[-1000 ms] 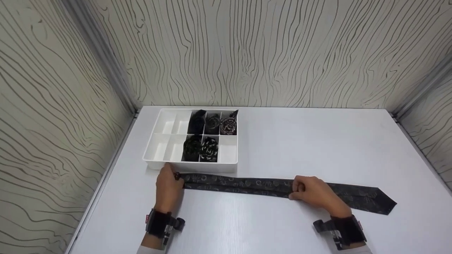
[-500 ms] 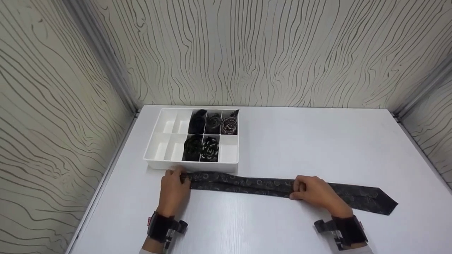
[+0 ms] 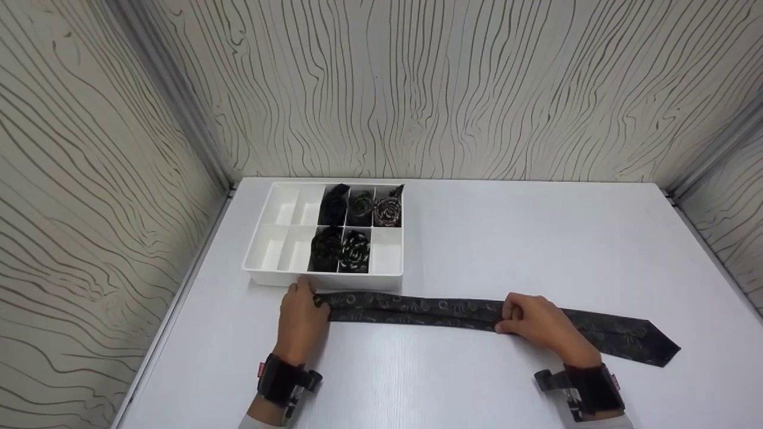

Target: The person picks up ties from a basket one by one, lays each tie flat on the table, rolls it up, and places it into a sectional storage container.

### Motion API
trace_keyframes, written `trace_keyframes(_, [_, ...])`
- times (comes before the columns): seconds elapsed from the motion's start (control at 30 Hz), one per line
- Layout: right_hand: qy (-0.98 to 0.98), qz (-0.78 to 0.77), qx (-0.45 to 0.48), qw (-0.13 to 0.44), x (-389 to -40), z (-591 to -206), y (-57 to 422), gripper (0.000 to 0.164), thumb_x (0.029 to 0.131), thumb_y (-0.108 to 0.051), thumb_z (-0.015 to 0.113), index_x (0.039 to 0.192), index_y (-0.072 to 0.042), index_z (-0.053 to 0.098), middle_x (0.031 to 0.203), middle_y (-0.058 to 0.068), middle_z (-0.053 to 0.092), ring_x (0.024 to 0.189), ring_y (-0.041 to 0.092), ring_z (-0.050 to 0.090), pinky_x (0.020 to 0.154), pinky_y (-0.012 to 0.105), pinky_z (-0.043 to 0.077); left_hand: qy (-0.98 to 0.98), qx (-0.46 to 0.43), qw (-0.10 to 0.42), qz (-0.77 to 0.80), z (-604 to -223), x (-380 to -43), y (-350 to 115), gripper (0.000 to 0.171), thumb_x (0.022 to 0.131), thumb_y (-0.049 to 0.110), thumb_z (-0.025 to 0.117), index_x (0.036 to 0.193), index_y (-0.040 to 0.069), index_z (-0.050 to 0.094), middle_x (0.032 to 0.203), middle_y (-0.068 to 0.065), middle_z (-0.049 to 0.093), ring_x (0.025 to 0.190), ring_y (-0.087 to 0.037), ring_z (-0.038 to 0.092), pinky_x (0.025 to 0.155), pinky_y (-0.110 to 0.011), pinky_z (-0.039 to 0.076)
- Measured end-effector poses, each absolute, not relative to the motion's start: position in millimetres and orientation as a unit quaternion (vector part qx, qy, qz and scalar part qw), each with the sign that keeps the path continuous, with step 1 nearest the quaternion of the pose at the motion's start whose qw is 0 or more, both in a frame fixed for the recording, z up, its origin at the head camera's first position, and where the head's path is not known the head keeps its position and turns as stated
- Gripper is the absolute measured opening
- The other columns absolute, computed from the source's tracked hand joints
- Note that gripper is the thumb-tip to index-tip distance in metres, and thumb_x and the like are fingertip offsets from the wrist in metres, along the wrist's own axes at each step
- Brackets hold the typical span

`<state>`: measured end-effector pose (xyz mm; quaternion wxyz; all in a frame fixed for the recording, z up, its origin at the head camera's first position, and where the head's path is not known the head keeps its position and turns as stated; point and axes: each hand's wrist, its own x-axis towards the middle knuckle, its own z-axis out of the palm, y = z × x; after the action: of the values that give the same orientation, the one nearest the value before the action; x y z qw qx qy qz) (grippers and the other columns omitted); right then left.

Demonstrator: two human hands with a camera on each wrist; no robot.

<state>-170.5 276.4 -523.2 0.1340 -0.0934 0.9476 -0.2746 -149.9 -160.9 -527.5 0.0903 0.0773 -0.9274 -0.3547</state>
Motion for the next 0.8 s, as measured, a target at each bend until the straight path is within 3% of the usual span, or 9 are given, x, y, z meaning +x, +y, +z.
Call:
trace_keyframes(0.13, [0.946, -0.278, -0.1, 0.132, -170.5, -524.0, 277.5, 0.022, 0.089, -0.028, 0.085, 0.092, -0.016, 0.066, 0.077, -0.003, 0.06, 0.067, 0.015, 0.052, 0.061, 0.028, 0.04, -0.928, 0.042, 0.087, -0.36, -530.5, -149.2, -148.5, 0.023, 0.091, -0.003, 0.073, 0.109, 0.001, 0.059, 0.105, -0.013, 0.059, 0.095, -0.027, 0.064, 0.081, -0.044, 0.056])
trace_keyframes(0.3, [0.947, -0.276, -0.102, 0.131, -169.9, -523.7, 277.7, 0.023, 0.089, -0.029, 0.085, 0.092, -0.017, 0.066, 0.077, -0.003, 0.06, 0.067, 0.014, 0.052, 0.061, 0.028, 0.04, -0.928, 0.027, 0.072, -0.365, -527.1, -146.4, -140.8, 0.009, 0.099, 0.008, 0.069, 0.104, 0.001, 0.071, 0.111, -0.011, 0.06, 0.096, -0.022, 0.061, 0.081, -0.04, 0.055])
trace_keyframes(0.5, [0.95, -0.267, -0.096, 0.131, -169.6, -521.5, 276.4, 0.022, 0.089, -0.028, 0.085, 0.092, -0.017, 0.066, 0.077, -0.003, 0.06, 0.068, 0.015, 0.052, 0.062, 0.028, 0.04, -0.943, 0.051, 0.072, -0.322, -526.8, -143.3, -138.5, 0.023, 0.098, 0.012, 0.07, 0.119, 0.004, 0.075, 0.113, -0.014, 0.06, 0.098, -0.028, 0.06, 0.073, -0.042, 0.053])
trace_keyframes(0.6, [0.954, -0.252, -0.097, 0.126, -167.4, -519.1, 272.4, 0.022, 0.089, -0.024, 0.086, 0.094, -0.016, 0.066, 0.077, -0.003, 0.059, 0.067, 0.015, 0.052, 0.062, 0.029, 0.04, -0.944, 0.046, 0.067, -0.321, -528.9, -145.1, -138.1, 0.021, 0.097, 0.012, 0.073, 0.116, 0.004, 0.073, 0.108, -0.014, 0.059, 0.093, -0.026, 0.06, 0.074, -0.041, 0.053])
trace_keyframes(0.7, [0.958, -0.238, -0.124, 0.102, -165.1, -517.5, 265.6, 0.026, 0.089, -0.018, 0.085, 0.11, -0.015, 0.069, 0.083, -0.005, 0.059, 0.071, 0.013, 0.052, 0.064, 0.03, 0.042, -0.938, 0.037, 0.061, -0.34, -529.7, -147.3, -138.7, 0.012, 0.095, 0.011, 0.073, 0.105, 0.004, 0.071, 0.104, -0.011, 0.058, 0.088, -0.024, 0.06, 0.075, -0.04, 0.054])
trace_keyframes(0.8, [0.954, -0.226, -0.179, 0.085, -162.9, -516.8, 259.3, 0.045, 0.09, -0.015, 0.082, 0.133, -0.02, 0.069, 0.094, -0.007, 0.059, 0.077, 0.007, 0.051, 0.066, 0.027, 0.043, -0.929, 0.044, 0.047, -0.363, -528.3, -148.9, -141.8, 0.01, 0.097, 0.011, 0.07, 0.103, 0.004, 0.067, 0.103, -0.01, 0.057, 0.087, -0.022, 0.06, 0.076, -0.041, 0.055])
